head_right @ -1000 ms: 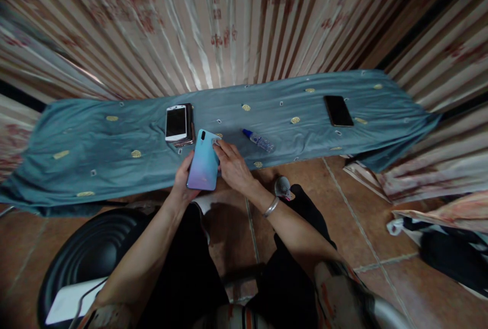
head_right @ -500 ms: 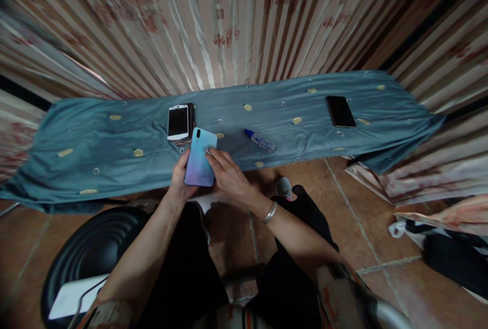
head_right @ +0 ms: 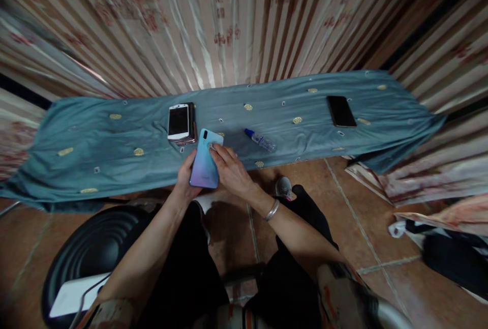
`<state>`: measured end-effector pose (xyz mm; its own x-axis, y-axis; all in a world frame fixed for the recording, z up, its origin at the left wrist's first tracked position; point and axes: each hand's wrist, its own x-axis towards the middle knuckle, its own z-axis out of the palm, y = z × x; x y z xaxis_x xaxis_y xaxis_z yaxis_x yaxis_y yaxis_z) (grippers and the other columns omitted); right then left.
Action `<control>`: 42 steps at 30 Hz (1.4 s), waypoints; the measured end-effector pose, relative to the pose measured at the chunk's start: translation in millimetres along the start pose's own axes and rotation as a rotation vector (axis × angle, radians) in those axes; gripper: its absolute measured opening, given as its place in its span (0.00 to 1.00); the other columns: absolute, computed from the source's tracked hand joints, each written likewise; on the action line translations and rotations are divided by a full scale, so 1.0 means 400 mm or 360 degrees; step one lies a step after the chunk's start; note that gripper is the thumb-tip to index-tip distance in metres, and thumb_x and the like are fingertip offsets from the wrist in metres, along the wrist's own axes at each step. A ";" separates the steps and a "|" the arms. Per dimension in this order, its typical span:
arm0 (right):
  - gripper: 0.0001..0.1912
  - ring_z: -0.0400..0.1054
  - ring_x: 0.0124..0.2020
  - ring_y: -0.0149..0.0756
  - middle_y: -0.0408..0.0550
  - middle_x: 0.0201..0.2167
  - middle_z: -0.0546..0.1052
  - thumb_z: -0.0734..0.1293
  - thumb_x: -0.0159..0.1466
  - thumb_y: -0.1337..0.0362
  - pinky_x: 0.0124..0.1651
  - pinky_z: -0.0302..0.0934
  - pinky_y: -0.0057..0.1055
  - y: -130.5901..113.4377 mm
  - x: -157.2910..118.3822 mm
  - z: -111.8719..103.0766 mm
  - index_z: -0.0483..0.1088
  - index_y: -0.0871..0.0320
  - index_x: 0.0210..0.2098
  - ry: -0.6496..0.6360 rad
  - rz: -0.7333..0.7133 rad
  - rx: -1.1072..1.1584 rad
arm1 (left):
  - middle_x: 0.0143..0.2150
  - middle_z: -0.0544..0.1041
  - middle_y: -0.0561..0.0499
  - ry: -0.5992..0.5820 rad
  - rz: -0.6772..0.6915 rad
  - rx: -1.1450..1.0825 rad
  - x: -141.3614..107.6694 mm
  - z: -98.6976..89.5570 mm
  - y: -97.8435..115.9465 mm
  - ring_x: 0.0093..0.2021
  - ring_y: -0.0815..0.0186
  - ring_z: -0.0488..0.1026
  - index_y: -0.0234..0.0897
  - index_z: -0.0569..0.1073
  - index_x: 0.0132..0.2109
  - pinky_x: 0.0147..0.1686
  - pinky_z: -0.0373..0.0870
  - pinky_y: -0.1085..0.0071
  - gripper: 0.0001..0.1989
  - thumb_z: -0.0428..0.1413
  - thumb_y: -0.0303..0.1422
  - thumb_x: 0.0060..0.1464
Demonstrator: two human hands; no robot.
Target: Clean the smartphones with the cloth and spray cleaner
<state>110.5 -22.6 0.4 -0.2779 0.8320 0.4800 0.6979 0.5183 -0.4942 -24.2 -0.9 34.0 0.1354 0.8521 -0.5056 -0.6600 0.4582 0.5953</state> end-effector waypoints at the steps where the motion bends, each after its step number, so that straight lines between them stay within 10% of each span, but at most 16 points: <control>1: 0.27 0.61 0.64 0.45 0.60 0.63 0.68 0.53 0.68 0.74 0.67 0.59 0.49 -0.008 -0.004 0.002 0.64 0.63 0.64 -0.0011 -0.0018 0.0010 | 0.32 0.83 0.48 0.0014 0.0008 -0.0011 0.004 -0.002 0.003 0.35 0.63 0.81 0.32 0.78 0.41 0.48 0.76 0.69 0.12 0.51 0.33 0.62; 42: 0.26 0.62 0.63 0.46 0.59 0.62 0.69 0.52 0.69 0.73 0.67 0.60 0.49 -0.014 0.003 -0.016 0.66 0.64 0.63 0.0007 0.0003 -0.0016 | 0.28 0.80 0.51 0.0018 -0.0061 0.0055 -0.002 0.009 -0.039 0.32 0.66 0.78 0.33 0.78 0.40 0.42 0.74 0.72 0.10 0.53 0.32 0.61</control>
<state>110.4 -25.8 8.6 -0.2739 0.8321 0.4822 0.7051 0.5147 -0.4877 -11.5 -7.9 27.5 0.1516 0.8310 -0.5352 -0.6286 0.4989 0.5966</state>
